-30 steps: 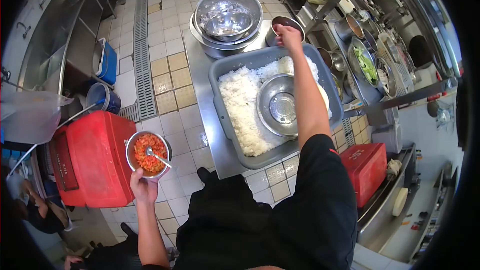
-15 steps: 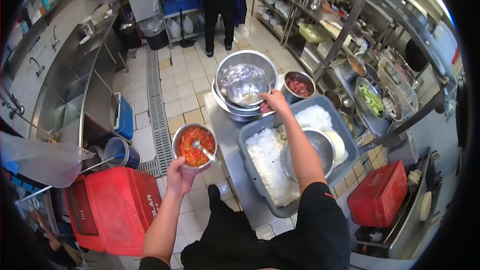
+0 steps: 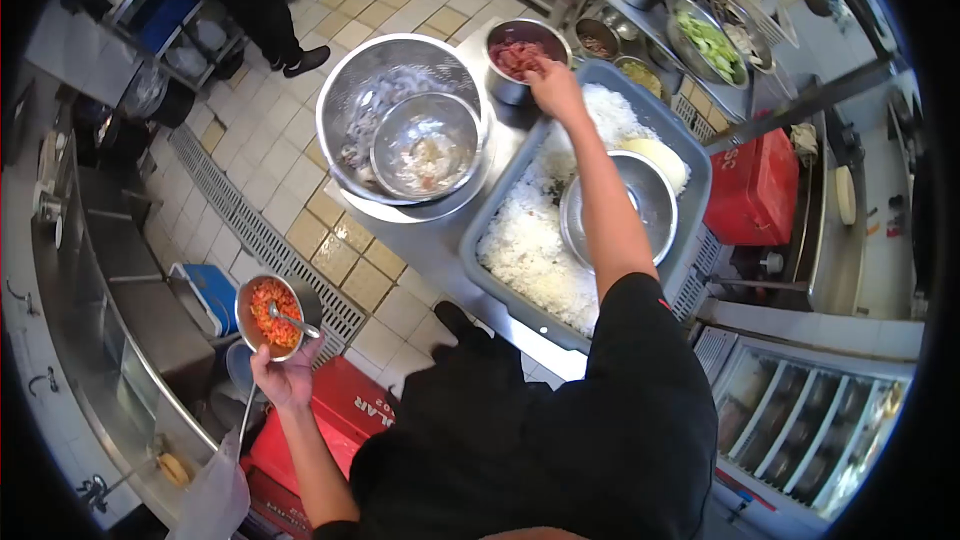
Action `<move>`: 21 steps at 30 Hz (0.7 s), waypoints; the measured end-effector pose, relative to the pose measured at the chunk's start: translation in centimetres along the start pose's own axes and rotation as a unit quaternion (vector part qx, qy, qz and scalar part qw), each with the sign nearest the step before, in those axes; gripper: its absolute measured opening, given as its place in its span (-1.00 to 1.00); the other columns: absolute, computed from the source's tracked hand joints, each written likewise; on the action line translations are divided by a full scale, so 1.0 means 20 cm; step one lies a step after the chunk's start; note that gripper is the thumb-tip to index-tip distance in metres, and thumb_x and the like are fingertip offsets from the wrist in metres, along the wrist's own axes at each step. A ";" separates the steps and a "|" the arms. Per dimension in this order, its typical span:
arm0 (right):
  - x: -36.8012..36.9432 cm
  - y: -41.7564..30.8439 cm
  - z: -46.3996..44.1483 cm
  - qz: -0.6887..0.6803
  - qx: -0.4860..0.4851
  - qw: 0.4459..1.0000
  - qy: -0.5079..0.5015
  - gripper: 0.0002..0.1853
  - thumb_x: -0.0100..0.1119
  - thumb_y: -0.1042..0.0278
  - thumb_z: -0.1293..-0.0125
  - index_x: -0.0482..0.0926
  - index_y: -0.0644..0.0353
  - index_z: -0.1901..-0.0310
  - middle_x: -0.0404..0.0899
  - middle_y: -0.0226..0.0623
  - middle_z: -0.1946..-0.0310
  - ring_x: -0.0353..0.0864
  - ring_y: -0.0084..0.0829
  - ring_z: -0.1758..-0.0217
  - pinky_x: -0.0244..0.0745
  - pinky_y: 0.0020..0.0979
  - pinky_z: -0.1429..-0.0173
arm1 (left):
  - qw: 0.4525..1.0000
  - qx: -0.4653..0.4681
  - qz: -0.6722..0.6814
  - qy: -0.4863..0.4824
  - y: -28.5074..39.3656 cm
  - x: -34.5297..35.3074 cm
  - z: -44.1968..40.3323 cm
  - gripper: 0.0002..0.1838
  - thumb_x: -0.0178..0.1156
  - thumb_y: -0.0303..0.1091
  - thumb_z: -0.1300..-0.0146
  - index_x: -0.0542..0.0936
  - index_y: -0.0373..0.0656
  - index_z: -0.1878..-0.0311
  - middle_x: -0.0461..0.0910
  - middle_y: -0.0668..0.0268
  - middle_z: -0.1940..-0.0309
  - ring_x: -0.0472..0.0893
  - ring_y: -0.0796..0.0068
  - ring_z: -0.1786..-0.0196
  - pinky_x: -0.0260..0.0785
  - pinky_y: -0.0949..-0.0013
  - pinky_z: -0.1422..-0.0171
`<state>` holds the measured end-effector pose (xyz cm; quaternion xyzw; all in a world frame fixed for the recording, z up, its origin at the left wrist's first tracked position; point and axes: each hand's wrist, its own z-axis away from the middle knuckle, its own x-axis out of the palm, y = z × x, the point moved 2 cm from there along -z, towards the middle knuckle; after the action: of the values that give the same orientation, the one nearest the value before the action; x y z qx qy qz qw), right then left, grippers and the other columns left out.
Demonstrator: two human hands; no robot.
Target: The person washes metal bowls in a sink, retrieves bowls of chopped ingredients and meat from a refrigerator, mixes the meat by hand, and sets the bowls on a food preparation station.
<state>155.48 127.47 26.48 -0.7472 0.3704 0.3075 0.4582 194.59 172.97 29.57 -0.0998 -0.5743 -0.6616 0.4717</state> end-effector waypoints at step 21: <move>-0.25 -0.62 0.58 -0.448 0.477 0.754 0.065 -0.59 0.10 0.18 -0.42 0.47 0.26 -0.16 0.60 -0.28 0.12 0.61 -0.50 0.16 0.55 -0.44 0.09 | 0.946 -0.185 -0.114 -0.240 0.57 0.34 -2.17 -0.31 0.20 -0.15 -0.11 0.26 -0.02 -0.33 0.42 0.18 -0.23 0.50 0.13 -0.21 0.41 -0.16 -0.20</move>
<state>161.76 143.18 31.73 -0.5306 0.1211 -0.1982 0.8152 217.15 133.65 27.85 -0.2743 -0.5458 -0.7620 0.2148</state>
